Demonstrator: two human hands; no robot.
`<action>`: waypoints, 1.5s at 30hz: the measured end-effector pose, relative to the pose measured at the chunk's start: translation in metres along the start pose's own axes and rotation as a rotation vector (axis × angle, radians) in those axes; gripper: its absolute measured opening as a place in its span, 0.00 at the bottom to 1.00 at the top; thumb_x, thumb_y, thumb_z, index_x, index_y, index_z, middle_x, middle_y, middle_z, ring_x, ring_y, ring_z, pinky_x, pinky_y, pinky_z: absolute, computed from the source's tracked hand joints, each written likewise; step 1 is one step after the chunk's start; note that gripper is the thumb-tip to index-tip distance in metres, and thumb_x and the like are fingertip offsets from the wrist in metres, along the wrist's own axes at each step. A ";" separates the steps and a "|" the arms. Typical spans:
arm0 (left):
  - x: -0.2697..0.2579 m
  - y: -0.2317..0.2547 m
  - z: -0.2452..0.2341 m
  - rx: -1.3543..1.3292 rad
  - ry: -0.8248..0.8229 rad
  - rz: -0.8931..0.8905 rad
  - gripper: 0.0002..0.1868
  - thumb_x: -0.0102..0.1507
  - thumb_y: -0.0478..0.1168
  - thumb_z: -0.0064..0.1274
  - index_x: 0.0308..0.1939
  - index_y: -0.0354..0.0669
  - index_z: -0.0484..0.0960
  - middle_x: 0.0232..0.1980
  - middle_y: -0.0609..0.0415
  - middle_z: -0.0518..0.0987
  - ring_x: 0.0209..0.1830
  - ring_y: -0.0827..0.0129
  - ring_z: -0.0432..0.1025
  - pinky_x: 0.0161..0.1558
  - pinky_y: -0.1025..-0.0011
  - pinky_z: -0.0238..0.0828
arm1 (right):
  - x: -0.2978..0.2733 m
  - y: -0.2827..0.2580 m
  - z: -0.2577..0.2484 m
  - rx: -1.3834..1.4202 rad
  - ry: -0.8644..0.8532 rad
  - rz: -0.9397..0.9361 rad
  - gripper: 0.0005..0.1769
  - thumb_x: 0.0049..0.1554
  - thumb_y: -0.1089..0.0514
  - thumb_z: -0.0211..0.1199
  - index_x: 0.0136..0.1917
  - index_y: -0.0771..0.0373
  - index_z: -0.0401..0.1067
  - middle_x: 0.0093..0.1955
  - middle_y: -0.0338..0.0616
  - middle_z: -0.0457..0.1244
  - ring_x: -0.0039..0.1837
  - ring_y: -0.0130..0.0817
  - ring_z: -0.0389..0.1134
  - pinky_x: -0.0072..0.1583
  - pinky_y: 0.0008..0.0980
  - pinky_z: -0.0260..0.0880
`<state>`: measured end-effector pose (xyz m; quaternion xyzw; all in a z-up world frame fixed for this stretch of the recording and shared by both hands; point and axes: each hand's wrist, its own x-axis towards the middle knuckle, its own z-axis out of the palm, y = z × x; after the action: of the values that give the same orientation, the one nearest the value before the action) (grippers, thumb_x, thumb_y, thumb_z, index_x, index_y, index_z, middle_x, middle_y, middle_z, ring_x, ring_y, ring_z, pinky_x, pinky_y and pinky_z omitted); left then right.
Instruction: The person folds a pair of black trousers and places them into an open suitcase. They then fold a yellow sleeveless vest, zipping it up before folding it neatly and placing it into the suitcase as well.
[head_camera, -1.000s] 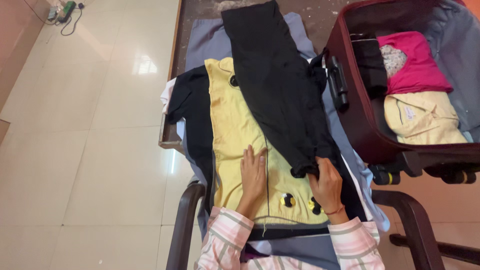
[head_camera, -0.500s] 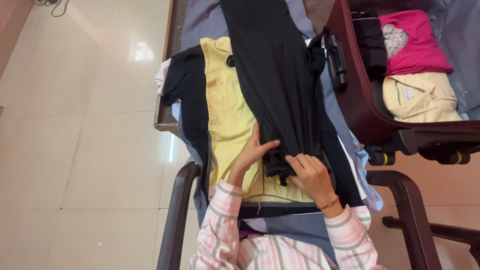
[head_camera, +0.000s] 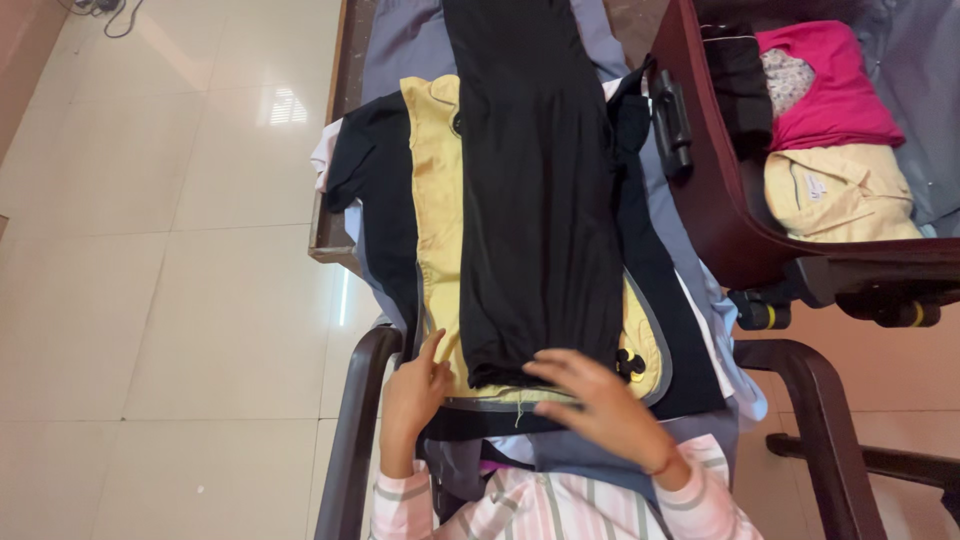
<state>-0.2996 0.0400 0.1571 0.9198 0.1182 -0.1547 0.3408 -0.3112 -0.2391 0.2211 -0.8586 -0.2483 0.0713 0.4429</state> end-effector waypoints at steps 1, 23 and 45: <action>-0.002 -0.005 0.000 0.021 0.064 0.073 0.31 0.63 0.44 0.51 0.72 0.64 0.68 0.38 0.51 0.86 0.38 0.51 0.81 0.41 0.57 0.74 | -0.001 0.009 -0.005 0.033 0.045 0.073 0.23 0.56 0.52 0.66 0.63 0.58 0.75 0.65 0.48 0.66 0.65 0.46 0.69 0.63 0.41 0.69; 0.004 0.001 0.040 0.105 0.291 0.293 0.36 0.62 0.40 0.62 0.73 0.63 0.68 0.44 0.52 0.77 0.47 0.56 0.75 0.45 0.60 0.73 | -0.037 0.122 -0.020 -0.264 0.172 0.128 0.37 0.53 0.53 0.65 0.75 0.52 0.63 0.71 0.44 0.60 0.75 0.44 0.56 0.72 0.47 0.52; 0.037 0.004 0.070 0.006 0.455 0.583 0.32 0.47 0.33 0.68 0.56 0.50 0.82 0.68 0.50 0.73 0.57 0.55 0.71 0.55 0.61 0.69 | -0.031 0.101 0.013 -0.541 0.360 0.253 0.47 0.35 0.60 0.72 0.70 0.49 0.67 0.66 0.40 0.62 0.73 0.40 0.58 0.72 0.45 0.51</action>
<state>-0.2783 -0.0053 0.0958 0.9266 -0.0765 0.1568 0.3330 -0.3059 -0.2937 0.1305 -0.9676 -0.0677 -0.0955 0.2236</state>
